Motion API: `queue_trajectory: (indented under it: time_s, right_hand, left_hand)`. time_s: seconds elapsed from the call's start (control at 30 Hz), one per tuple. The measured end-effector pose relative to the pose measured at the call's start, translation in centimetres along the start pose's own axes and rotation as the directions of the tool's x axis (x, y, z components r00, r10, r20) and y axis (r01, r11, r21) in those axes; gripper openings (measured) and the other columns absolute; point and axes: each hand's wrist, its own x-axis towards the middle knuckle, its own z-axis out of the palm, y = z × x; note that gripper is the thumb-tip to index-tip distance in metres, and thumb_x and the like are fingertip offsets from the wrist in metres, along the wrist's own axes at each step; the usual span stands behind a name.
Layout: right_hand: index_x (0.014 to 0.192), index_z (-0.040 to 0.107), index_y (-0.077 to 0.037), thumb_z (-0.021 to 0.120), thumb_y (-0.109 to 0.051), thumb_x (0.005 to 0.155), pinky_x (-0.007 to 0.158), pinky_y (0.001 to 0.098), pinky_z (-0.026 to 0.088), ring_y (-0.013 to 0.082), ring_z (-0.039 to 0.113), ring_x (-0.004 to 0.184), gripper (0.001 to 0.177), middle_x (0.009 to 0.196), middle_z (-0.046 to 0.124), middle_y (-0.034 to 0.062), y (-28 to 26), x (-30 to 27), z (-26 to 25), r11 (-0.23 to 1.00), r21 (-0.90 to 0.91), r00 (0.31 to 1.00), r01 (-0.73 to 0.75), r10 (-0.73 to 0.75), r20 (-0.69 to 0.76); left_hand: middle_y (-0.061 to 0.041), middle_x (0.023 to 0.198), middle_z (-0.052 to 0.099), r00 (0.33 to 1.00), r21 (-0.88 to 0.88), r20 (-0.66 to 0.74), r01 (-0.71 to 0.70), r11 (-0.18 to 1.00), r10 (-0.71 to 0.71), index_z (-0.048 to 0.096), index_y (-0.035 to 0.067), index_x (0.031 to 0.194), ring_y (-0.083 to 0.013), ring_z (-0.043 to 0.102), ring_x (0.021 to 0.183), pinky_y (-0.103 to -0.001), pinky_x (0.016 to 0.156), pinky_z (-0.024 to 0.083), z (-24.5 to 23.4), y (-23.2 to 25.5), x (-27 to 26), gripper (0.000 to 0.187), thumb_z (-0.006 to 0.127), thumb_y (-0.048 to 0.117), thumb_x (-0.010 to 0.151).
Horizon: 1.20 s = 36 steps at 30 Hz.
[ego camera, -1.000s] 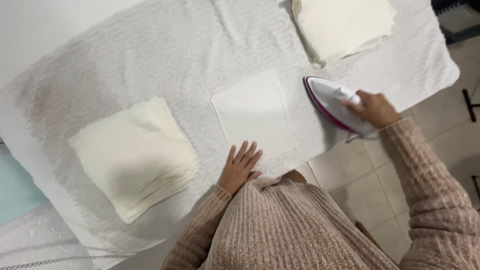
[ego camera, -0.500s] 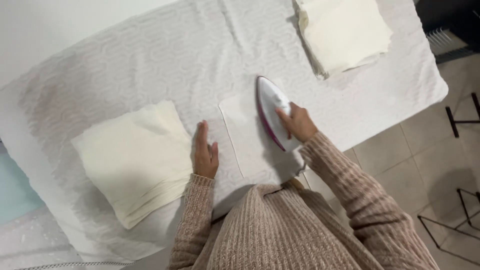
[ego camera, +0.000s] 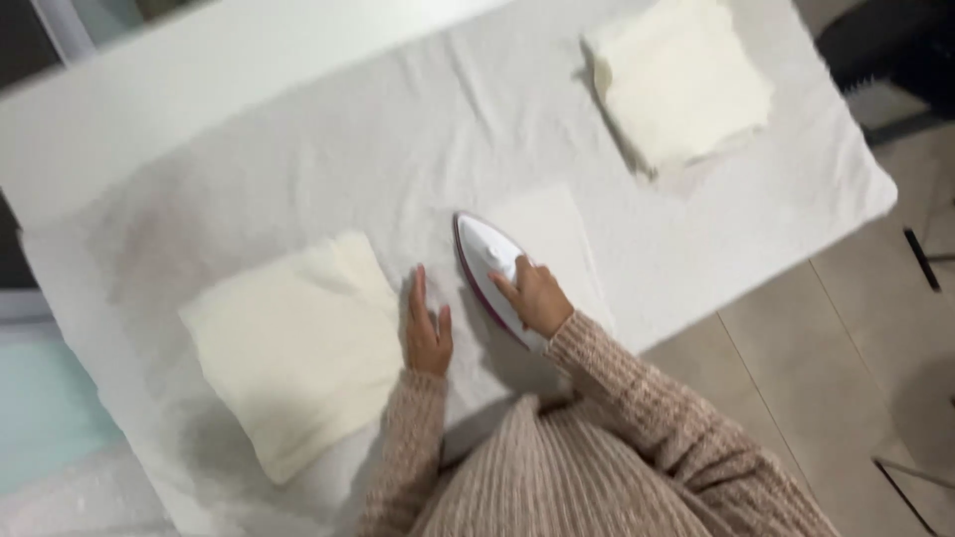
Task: Ironing small square pieces of white fabric on a table.
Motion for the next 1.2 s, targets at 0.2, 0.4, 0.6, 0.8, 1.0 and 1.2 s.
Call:
queue_trajectory:
  time_s: [0.2, 0.4, 0.6, 0.8, 1.0, 1.2]
  right_hand:
    - [0.101, 0.057, 0.002, 0.050, -0.049, 0.105, 0.046, 0.0334, 0.059, 0.0216, 0.067, 0.042, 0.051, 0.060, 0.067, 0.0157, -2.6, 0.5, -1.0, 0.996, 0.054, 0.997, -0.076, 0.075, 0.019]
    - [0.103, 0.059, 0.008, 0.050, -0.053, 0.104, 0.059, 0.0502, 0.061, 0.0404, 0.075, 0.067, 0.062, 0.074, 0.069, 0.0304, -4.8, -0.3, -2.5, 0.997, -0.030, 0.998, -0.066, 0.066, 0.002]
    - [0.110, 0.058, 0.007, 0.050, -0.057, 0.102, 0.072, 0.0541, 0.061, 0.0431, 0.075, 0.072, 0.065, 0.071, 0.069, 0.0285, -0.8, -1.7, -4.0, 0.983, -0.016, 0.983, -0.181, 0.180, -0.049]
    - [0.106, 0.060, 0.003, 0.046, -0.062, 0.103, 0.071, 0.0470, 0.061, 0.0313, 0.073, 0.058, 0.067, 0.055, 0.065, 0.0125, 1.2, -0.6, -7.0, 0.970, 0.018, 0.964, -0.244, 0.244, -0.106]
    - [0.114, 0.061, 0.006, 0.049, -0.065, 0.102, 0.085, 0.0581, 0.057, 0.0500, 0.071, 0.095, 0.073, 0.086, 0.069, 0.0330, 2.8, 0.5, -9.8, 0.956, -0.018, 0.942, -0.292, 0.285, -0.177]
    - [0.098, 0.061, 0.003, 0.050, -0.054, 0.105, 0.060, 0.0401, 0.059, 0.0268, 0.070, 0.048, 0.059, 0.042, 0.060, 0.0095, 4.7, -2.4, -10.1, 0.958, 0.074, 0.951, -0.278, 0.285, -0.117]
  left_hand:
    - [-0.020, 0.164, 0.026, 1.000, 0.007, -0.001, -0.005, 1.000, 0.005, 0.016, 0.002, 0.160, -0.0382, 0.028, 0.149, -0.047, 0.122, 0.030, 0.1, 0.1, 0.1, 0.059, 0.035, 0.024, 0.109]
    - [-0.019, 0.165, 0.025, 0.999, 0.016, -0.036, 0.040, 0.999, -0.039, 0.016, 0.003, 0.161, -0.0366, 0.029, 0.149, -0.046, 0.123, 0.029, 0.7, 0.2, 0.1, 0.054, 0.026, 0.016, 0.109]
    - [-0.023, 0.156, 0.040, 0.992, 0.247, 0.020, -0.129, 0.960, 0.128, 0.029, -0.003, 0.156, -0.0375, 0.037, 0.146, -0.045, 0.123, 0.025, 5.7, -0.5, 2.6, 0.052, 0.028, 0.012, 0.107]
    - [-0.013, 0.169, 0.023, 0.979, 0.665, 0.201, -0.169, 0.728, 0.043, 0.029, 0.010, 0.161, -0.0340, 0.018, 0.155, -0.054, 0.125, 0.006, 7.8, 0.6, 4.1, 0.059, 0.039, 0.034, 0.109]
    - [-0.007, 0.172, 0.010, 0.958, 0.736, 0.261, -0.120, 0.666, -0.116, 0.020, 0.014, 0.163, -0.0310, 0.006, 0.158, -0.054, 0.126, -0.002, 8.1, 0.2, 4.2, 0.061, 0.028, 0.043, 0.110]
    - [-0.008, 0.172, 0.010, 0.959, 0.732, 0.258, -0.116, 0.671, -0.116, 0.019, 0.014, 0.163, -0.0316, 0.006, 0.158, -0.055, 0.125, -0.002, 8.3, 0.1, 4.2, 0.061, 0.028, 0.041, 0.109]
